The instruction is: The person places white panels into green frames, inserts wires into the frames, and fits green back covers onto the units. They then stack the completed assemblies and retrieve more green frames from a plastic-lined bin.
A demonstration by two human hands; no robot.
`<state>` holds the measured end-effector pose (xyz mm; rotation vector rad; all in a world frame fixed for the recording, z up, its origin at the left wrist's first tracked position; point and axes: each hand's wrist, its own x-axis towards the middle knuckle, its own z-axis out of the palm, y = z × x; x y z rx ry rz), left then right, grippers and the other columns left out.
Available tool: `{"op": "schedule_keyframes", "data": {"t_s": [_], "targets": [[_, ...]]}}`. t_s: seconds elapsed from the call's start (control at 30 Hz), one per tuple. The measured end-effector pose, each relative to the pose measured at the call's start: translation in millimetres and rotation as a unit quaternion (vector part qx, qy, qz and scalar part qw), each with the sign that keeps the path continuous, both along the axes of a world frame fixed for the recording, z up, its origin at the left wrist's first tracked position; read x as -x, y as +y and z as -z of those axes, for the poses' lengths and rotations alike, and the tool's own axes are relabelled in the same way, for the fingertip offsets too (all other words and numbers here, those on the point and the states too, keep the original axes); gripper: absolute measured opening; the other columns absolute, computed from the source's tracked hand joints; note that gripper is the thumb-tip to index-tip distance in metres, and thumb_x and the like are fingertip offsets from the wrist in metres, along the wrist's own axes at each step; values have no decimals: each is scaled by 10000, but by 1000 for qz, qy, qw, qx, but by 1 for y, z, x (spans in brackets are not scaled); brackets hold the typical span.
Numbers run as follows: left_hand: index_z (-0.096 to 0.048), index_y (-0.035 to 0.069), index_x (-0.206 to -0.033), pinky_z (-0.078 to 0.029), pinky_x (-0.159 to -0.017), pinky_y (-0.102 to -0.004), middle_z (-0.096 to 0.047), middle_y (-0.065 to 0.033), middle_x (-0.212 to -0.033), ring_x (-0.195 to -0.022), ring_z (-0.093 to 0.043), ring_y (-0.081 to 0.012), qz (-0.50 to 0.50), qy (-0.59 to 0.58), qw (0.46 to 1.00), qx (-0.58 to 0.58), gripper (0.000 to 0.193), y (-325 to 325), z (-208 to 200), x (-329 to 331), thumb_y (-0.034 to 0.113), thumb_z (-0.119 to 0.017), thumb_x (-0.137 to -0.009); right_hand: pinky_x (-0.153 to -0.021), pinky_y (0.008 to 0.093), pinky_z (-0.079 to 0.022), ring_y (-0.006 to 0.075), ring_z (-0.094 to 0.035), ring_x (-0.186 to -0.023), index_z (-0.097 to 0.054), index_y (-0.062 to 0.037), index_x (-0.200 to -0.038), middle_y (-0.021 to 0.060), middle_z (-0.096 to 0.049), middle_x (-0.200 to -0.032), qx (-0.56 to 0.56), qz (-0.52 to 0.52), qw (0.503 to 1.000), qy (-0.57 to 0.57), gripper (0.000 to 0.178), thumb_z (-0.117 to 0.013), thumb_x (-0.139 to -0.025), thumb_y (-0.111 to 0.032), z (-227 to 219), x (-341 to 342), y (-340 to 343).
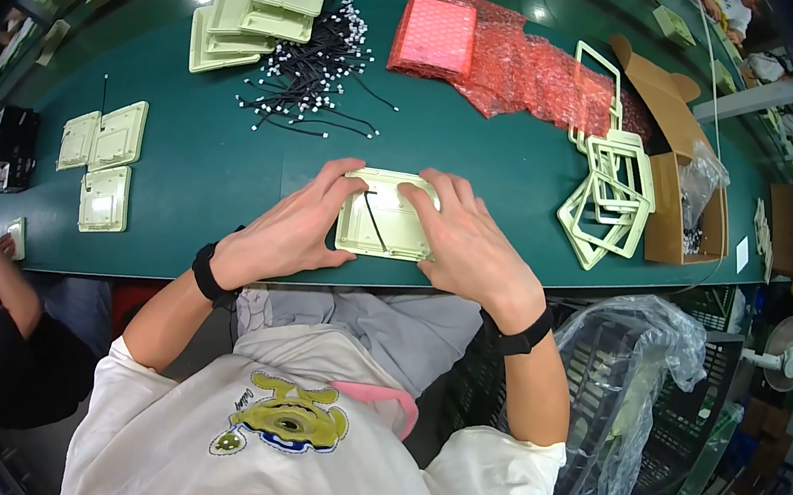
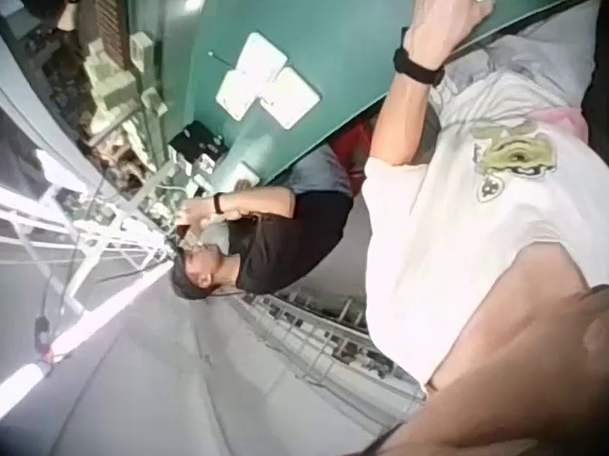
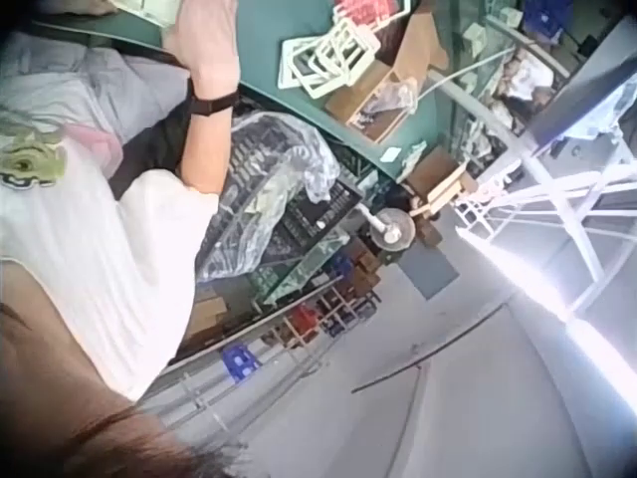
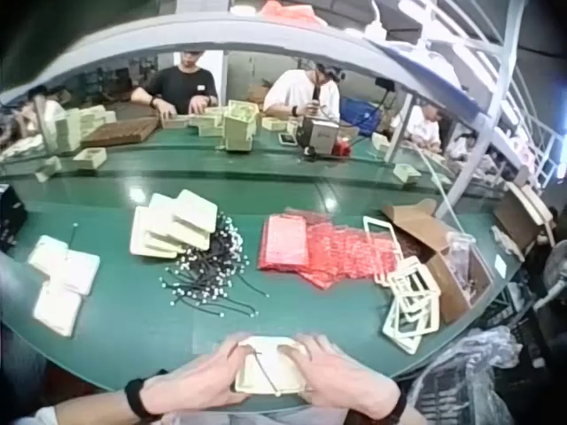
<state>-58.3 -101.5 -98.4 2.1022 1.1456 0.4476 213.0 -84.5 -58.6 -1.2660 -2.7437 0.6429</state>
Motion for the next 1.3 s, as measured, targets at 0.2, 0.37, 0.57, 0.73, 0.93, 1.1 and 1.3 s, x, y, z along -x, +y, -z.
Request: {"op": "schedule_keyframes", "data": {"t_s": [0.2, 0.37, 0.57, 0.73, 0.93, 1.1, 1.3], "targets": [[-470, -9, -1425, -572, -1026, -511, -414, -236, -1576, -1230, -626, -495, 16, 4, 1000, 2, 848, 7, -4, -1, 114, -946, -734, -1131, 505, -508, 454, -496, -1414, -507, -57, -1493, 220, -478, -1538, -7, 1, 1000, -7, 886, -873, -688, 2, 2, 0, -1], [-470, -5, -1419, -590, -980, -507, -420, -225, -1568, -1194, -643, -491, 13, 44, 999, 28, 867, 11, -13, -8, 123, -958, -714, -1100, 501, -527, 441, -520, -1388, -522, -49, -1474, 213, -503, -1483, -4, 8, 1000, -16, 852, -835, -685, 24, 1, 3, 0], [-483, -22, -1398, -626, -933, -528, -430, -239, -1568, -1201, -659, -508, 26, 50, 998, 15, 836, 13, -14, -11, 104, -955, -720, -1084, 494, -537, 439, -542, -1360, -534, -43, -1457, 213, -515, -1456, -45, 13, 998, -37, 820, -819, -692, 39, 7, 0, -4], [-488, -22, -1398, -604, -988, -518, -429, -222, -1615, -1244, -641, -499, 34, 39, 999, -11, 823, 11, -13, -10, 114, -959, -737, -1087, 482, -540, 432, -554, -1349, -536, -41, -1449, 208, -516, -1464, -32, 4, 999, -24, 813, -813, -691, 57, 10, -2, 0], [-495, -10, -1406, -555, -1071, -502, -416, -214, -1661, -1337, -588, -478, 43, 27, 998, -23, 823, 12, -9, -9, 126, -963, -743, -1098, 474, -541, 403, -551, -1376, -538, -52, -1447, 193, -519, -1500, -31, 3, 1000, -3, 846, -859, -670, 45, 8, -5, 0], [-499, -11, -1397, -536, -1101, -500, -423, -226, -1651, -1371, -563, -484, 41, 15, 998, -41, 818, 12, -5, -8, 125, -966, -740, -1108, 468, -540, 395, -553, -1383, -540, -74, -1452, 181, -527, -1511, -8, 6, 1000, -5, 888, -898, -645, 31, 3, -2, 2], [-497, -33, -1386, -529, -1119, -500, -434, -247, -1632, -1392, -552, -483, 46, 30, 998, -25, 820, 13, -7, -10, 106, -969, -730, -1130, 454, -533, 389, -531, -1440, -536, -95, -1482, 169, -518, -1573, -20, 13, 1000, -18, 946, -943, -632, -12, 7, -3, -2]]}}
